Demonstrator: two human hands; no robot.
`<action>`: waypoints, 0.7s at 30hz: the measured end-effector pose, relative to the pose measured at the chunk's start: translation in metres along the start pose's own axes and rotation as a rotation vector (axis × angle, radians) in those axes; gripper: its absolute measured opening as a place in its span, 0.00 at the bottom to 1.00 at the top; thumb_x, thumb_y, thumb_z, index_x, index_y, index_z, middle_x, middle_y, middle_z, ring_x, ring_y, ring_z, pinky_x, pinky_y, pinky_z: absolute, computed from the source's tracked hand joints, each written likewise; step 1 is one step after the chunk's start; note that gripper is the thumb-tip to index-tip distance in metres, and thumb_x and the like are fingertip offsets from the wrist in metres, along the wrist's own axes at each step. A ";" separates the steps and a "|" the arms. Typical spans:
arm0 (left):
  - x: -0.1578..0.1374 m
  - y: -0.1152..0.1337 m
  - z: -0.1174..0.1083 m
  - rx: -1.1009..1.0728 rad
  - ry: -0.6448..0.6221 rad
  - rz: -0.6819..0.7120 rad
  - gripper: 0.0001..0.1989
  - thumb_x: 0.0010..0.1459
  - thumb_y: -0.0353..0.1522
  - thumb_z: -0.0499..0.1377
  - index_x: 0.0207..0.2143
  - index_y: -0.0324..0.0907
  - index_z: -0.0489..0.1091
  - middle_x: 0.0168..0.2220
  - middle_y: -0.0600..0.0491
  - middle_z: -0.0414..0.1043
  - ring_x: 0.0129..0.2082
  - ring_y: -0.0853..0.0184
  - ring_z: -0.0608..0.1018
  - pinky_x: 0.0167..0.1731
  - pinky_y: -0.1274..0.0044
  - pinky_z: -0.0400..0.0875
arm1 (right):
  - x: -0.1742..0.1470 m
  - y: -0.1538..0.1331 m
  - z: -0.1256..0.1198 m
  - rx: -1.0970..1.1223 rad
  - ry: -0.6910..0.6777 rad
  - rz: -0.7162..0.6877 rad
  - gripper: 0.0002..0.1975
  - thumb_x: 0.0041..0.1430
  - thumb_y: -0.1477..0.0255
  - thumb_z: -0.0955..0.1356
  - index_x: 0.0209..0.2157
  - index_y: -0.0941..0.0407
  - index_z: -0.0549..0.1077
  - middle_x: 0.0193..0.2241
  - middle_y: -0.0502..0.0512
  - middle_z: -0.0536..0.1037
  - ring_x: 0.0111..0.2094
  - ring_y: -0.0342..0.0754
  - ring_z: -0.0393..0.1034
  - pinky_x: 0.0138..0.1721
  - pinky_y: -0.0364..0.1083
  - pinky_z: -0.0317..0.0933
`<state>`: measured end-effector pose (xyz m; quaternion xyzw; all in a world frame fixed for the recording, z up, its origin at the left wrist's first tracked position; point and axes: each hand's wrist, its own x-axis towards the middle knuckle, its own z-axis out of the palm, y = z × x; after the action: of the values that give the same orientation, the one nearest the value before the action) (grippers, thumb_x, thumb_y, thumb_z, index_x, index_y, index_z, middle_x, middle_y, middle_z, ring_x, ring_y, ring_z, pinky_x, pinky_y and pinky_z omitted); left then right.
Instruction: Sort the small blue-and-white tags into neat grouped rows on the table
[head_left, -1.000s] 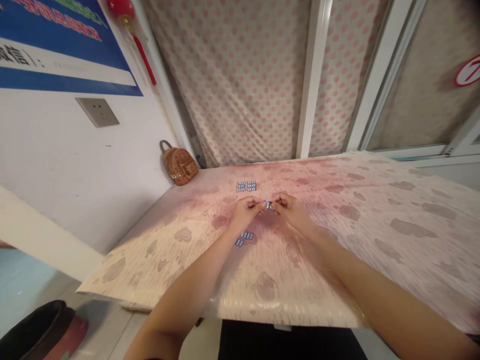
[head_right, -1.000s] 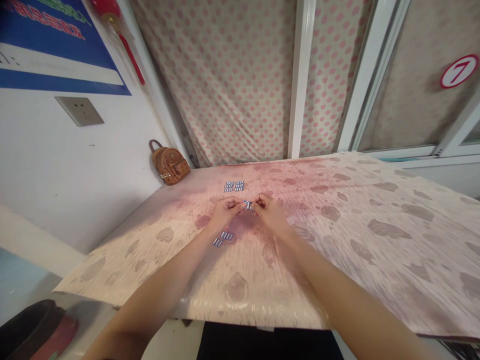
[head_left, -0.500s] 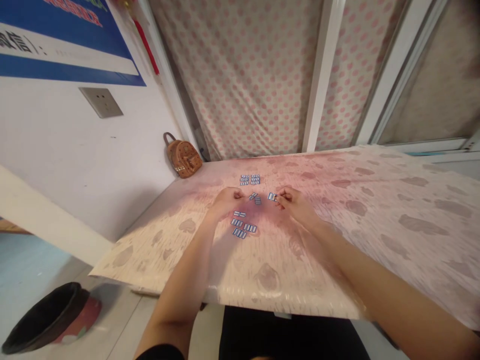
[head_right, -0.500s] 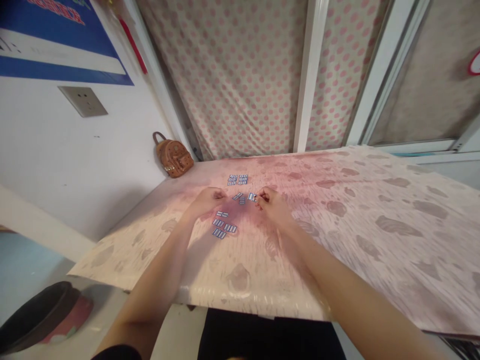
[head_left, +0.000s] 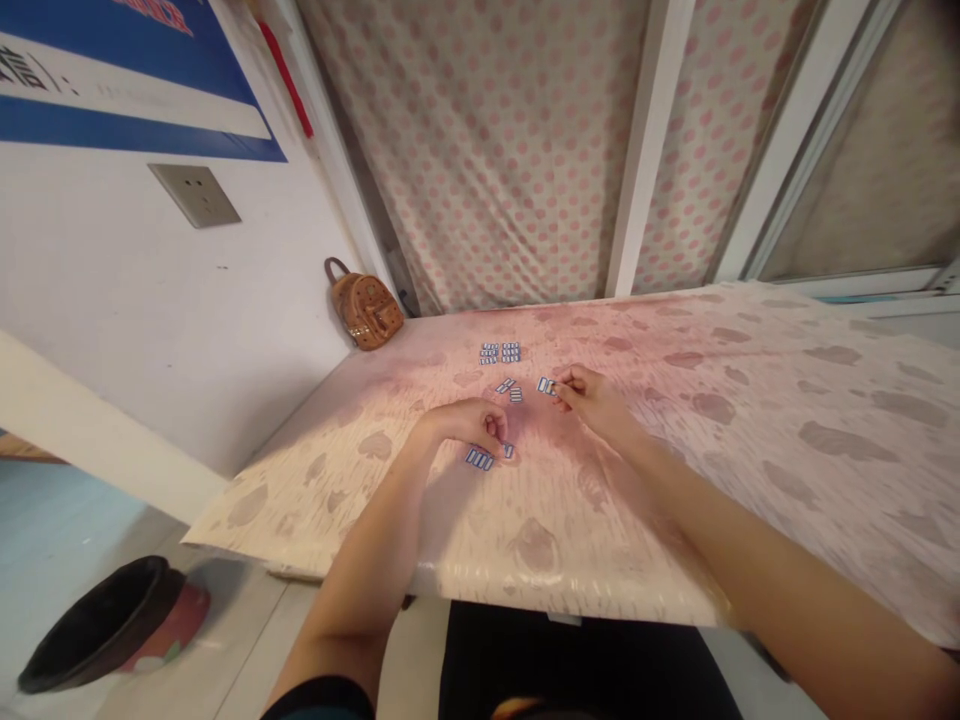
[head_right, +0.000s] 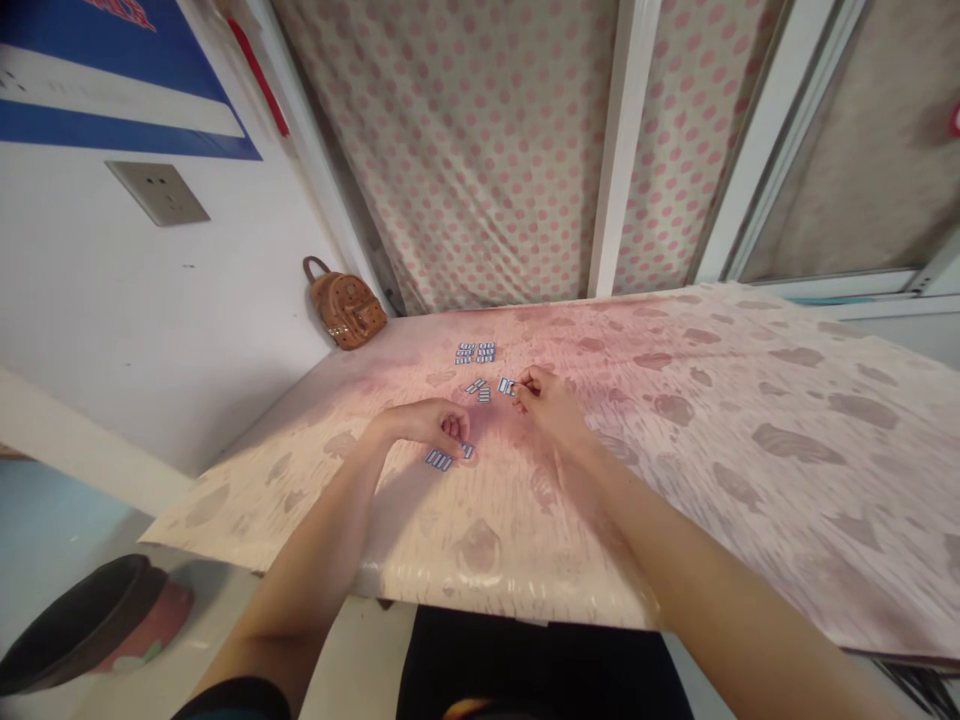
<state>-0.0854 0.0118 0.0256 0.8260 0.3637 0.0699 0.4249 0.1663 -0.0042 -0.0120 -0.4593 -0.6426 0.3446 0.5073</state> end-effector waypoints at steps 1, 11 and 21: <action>0.001 0.001 0.002 0.014 -0.001 0.013 0.13 0.39 0.37 0.74 0.26 0.43 0.76 0.22 0.55 0.73 0.22 0.69 0.73 0.22 0.80 0.61 | 0.000 0.000 0.000 0.001 0.002 0.000 0.11 0.57 0.61 0.68 0.29 0.53 0.68 0.24 0.51 0.77 0.24 0.45 0.70 0.28 0.45 0.65; 0.009 0.007 0.009 -0.134 0.239 0.029 0.13 0.47 0.40 0.70 0.26 0.41 0.72 0.21 0.56 0.71 0.20 0.70 0.72 0.20 0.81 0.61 | 0.000 0.006 0.003 0.009 -0.005 -0.005 0.09 0.54 0.63 0.67 0.28 0.53 0.68 0.23 0.50 0.76 0.23 0.45 0.69 0.27 0.44 0.62; 0.029 0.003 0.022 -0.241 0.425 0.068 0.13 0.48 0.40 0.69 0.26 0.39 0.74 0.19 0.57 0.68 0.19 0.73 0.68 0.20 0.81 0.58 | -0.001 -0.008 0.005 0.003 -0.208 -0.109 0.11 0.52 0.60 0.69 0.28 0.54 0.73 0.27 0.51 0.76 0.30 0.47 0.70 0.33 0.45 0.62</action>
<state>-0.0534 0.0153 0.0089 0.7478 0.4062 0.2992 0.4315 0.1594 -0.0075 -0.0063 -0.3849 -0.7152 0.3633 0.4564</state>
